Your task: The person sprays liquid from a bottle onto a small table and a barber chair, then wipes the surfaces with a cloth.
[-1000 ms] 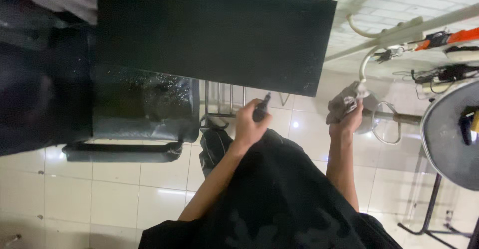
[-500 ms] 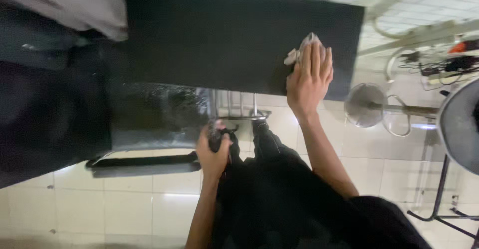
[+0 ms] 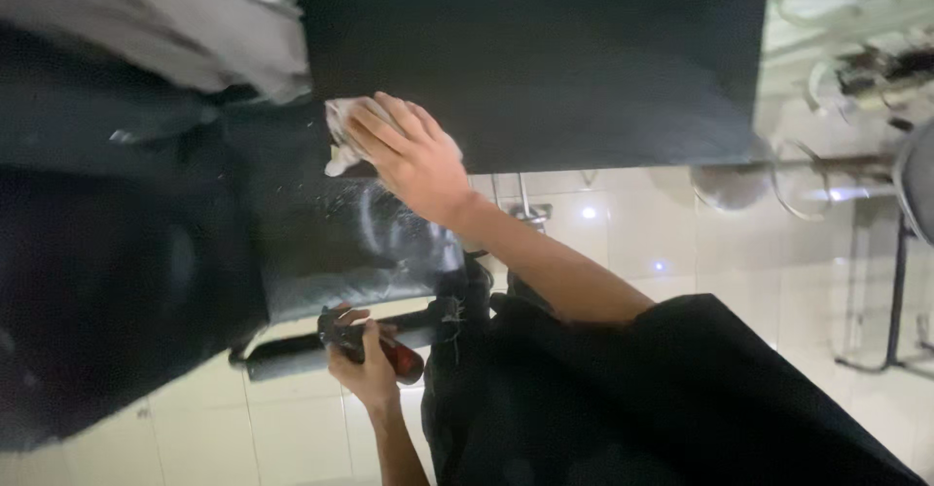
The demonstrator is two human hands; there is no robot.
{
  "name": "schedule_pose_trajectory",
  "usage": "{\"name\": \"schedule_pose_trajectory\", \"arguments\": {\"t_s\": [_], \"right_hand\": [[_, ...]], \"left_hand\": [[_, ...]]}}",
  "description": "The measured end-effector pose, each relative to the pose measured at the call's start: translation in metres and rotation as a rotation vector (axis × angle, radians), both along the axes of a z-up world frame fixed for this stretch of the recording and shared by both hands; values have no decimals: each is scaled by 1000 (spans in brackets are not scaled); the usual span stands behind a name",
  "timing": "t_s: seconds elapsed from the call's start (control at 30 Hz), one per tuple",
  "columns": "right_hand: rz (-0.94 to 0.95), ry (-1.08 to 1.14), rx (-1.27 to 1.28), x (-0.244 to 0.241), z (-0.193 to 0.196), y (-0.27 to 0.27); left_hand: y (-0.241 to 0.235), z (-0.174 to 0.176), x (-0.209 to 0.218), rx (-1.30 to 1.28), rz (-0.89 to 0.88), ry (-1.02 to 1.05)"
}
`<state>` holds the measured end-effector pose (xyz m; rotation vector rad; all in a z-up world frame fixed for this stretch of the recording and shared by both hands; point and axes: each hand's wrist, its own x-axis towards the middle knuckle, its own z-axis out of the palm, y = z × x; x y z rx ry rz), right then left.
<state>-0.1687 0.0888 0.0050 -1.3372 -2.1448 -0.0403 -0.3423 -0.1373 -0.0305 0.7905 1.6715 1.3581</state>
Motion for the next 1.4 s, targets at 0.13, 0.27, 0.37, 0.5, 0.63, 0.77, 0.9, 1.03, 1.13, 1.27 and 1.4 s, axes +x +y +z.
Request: {"name": "schedule_pose_trajectory", "arguments": {"t_s": [0.13,0.27,0.37,0.5,0.63,0.77,0.9,1.03,1.13,1.27,1.4], "right_hand": [[-228,-74,-208,118,-5,-13],[-613,-169,-1,275,-37,-49],[-750,-163,77,333,-71,-42],[-844,-303,80,373,-89,15],[-956,57,108,340,-103,94],[-1043,-135,115,227,-97,118],[-790,52,122,59,-63,126],[-304,87,3,-54,-33,123],[-92,-23,-16,-60,-15,102],[181,-135,-29,-19,6,24],[-84,-132,-331,63,-4,-55]], "left_hand": [[29,-1,-2,-120,-67,1],[55,7,7,-92,-69,-165],[71,16,14,-84,-122,-233],[74,20,18,-31,-156,-246],[52,33,1,-49,-23,-472],[30,39,-21,-68,27,-286],[19,39,-32,-47,149,-259],[12,36,-35,12,156,-211],[4,33,-27,45,129,-193],[5,23,-18,21,122,-158],[-6,7,-8,-76,148,-214]]}}
